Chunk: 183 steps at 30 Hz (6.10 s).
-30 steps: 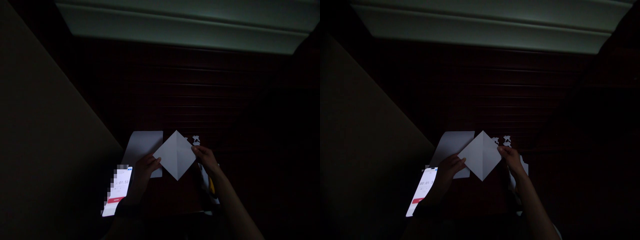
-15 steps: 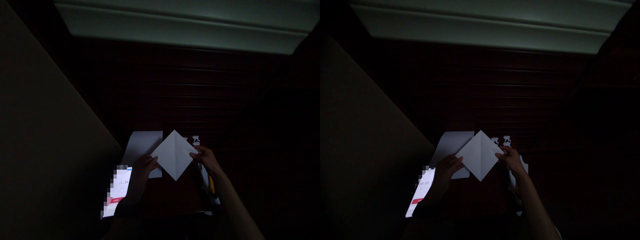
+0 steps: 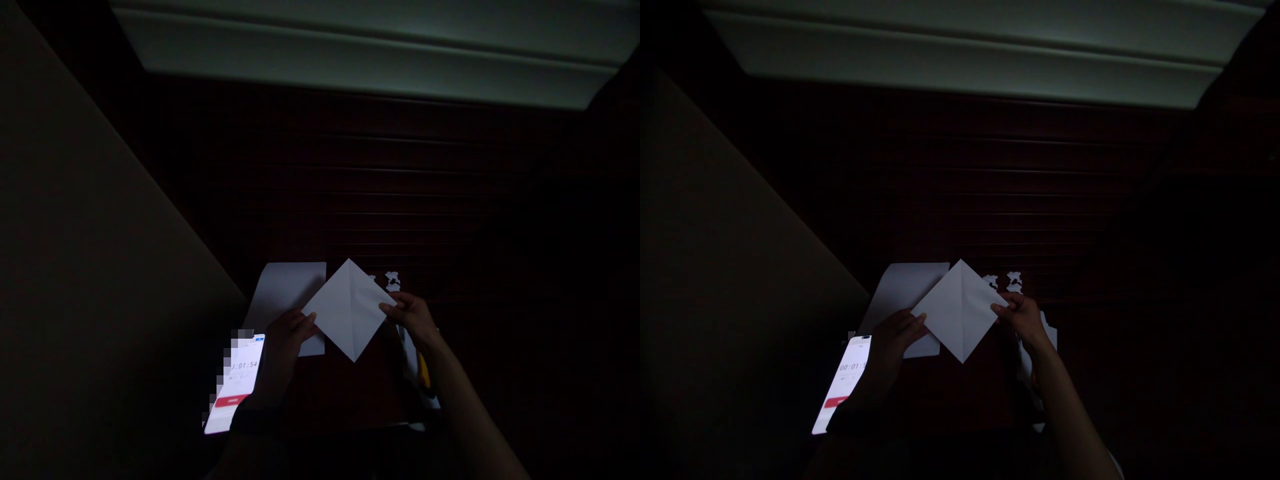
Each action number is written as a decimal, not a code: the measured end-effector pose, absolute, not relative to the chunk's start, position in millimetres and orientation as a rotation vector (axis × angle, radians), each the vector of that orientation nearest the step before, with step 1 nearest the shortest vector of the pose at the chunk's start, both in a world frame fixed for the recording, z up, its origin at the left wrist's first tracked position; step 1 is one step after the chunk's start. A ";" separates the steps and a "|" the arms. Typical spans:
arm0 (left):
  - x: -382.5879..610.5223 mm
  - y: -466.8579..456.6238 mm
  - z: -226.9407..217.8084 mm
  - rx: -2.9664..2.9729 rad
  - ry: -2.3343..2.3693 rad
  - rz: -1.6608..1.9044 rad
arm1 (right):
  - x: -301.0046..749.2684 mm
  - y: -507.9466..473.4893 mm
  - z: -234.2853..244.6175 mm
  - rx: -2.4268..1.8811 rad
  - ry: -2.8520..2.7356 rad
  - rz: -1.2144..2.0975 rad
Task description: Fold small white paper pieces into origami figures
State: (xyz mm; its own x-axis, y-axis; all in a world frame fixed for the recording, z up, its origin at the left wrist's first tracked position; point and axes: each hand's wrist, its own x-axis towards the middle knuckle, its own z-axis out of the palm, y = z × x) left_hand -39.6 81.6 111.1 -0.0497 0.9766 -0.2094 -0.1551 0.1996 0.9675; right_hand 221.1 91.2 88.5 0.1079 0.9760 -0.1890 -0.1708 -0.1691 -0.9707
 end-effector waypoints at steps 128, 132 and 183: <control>-21.7 78.2 78.7 1.324 1.139 0.931 | 179.9 72.1 86.3 -1.072 -1.268 1.715; -13.5 77.5 72.1 1.362 1.116 0.945 | 160.2 76.0 65.7 -1.124 -1.288 1.511; -7.3 78.4 61.4 1.284 1.168 1.058 | 165.3 84.5 53.2 -1.280 -1.258 1.269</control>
State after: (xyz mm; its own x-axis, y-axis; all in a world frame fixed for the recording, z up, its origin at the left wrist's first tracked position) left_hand -7.3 78.4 61.4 0.1315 0.9905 -0.0392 0.0587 0.0317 0.9978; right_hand 165.3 84.5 53.2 -0.0488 0.9963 -0.0704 0.0614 -0.0674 -0.9958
